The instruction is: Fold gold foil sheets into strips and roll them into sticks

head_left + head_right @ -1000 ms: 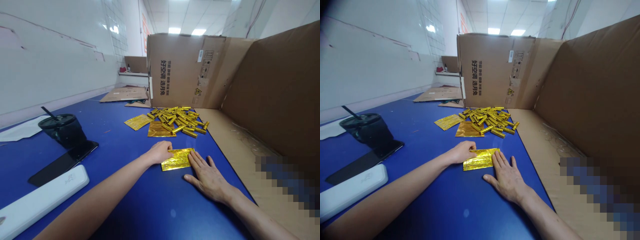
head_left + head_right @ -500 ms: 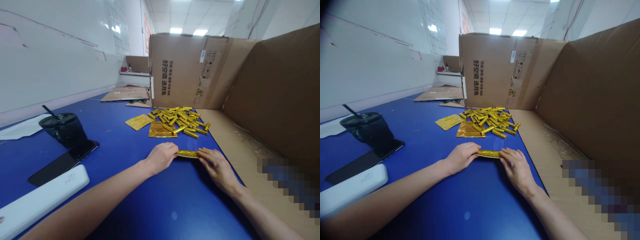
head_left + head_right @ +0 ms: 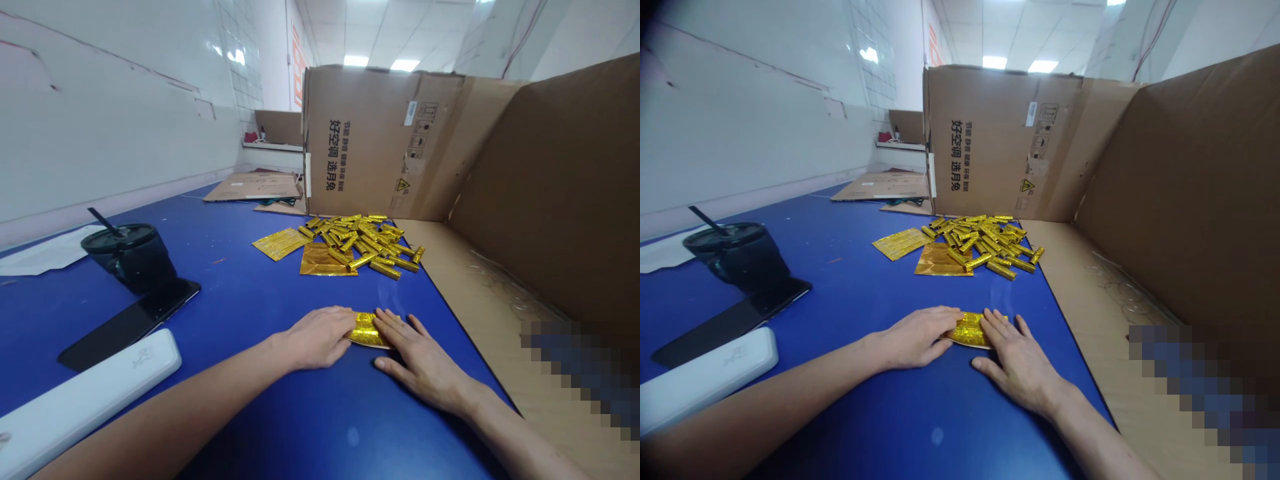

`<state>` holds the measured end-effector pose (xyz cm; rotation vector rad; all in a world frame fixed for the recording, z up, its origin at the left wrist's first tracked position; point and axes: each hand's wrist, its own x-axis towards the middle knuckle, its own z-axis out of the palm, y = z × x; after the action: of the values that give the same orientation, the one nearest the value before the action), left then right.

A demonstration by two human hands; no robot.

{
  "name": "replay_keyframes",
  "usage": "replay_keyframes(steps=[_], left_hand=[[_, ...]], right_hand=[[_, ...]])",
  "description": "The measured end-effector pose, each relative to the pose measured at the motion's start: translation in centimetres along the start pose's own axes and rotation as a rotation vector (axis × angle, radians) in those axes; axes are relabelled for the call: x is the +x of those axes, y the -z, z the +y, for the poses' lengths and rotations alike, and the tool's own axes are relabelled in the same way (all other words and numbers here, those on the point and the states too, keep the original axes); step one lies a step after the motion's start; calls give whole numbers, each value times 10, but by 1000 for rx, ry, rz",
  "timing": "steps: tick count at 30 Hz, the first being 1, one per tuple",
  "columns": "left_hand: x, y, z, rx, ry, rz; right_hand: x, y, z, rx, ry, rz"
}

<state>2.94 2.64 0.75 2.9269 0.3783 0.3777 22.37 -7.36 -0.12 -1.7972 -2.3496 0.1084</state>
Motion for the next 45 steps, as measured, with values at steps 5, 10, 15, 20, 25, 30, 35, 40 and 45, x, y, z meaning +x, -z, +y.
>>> replay_keyframes(steps=[5,10,15,20,25,30,35,40,45], left_hand=[[-1,4,7,-30,81,-32],[-2,-1,12,10,104,-67],[0,-9,11,28,145,-105],[-1,-11,11,-2,172,-130],[-6,-12,11,-20,143,-160],[-7,-14,12,-6,141,-168],[-6,-15,12,-1,155,-149],[-5,-13,11,34,148,-143],[-6,1,19,115,38,203]], right_hand=[[0,1,-8,-43,7,-37],[-2,0,-13,-68,-26,-68],[-1,-2,-16,-36,-4,-40],[-3,0,-16,-46,-18,-65],[-9,3,-16,-94,-135,-89],[-8,3,-14,-121,-155,-29],[-7,0,-5,-70,-110,57],[-5,-2,3,8,-118,157],[-2,-1,6,131,-156,228]])
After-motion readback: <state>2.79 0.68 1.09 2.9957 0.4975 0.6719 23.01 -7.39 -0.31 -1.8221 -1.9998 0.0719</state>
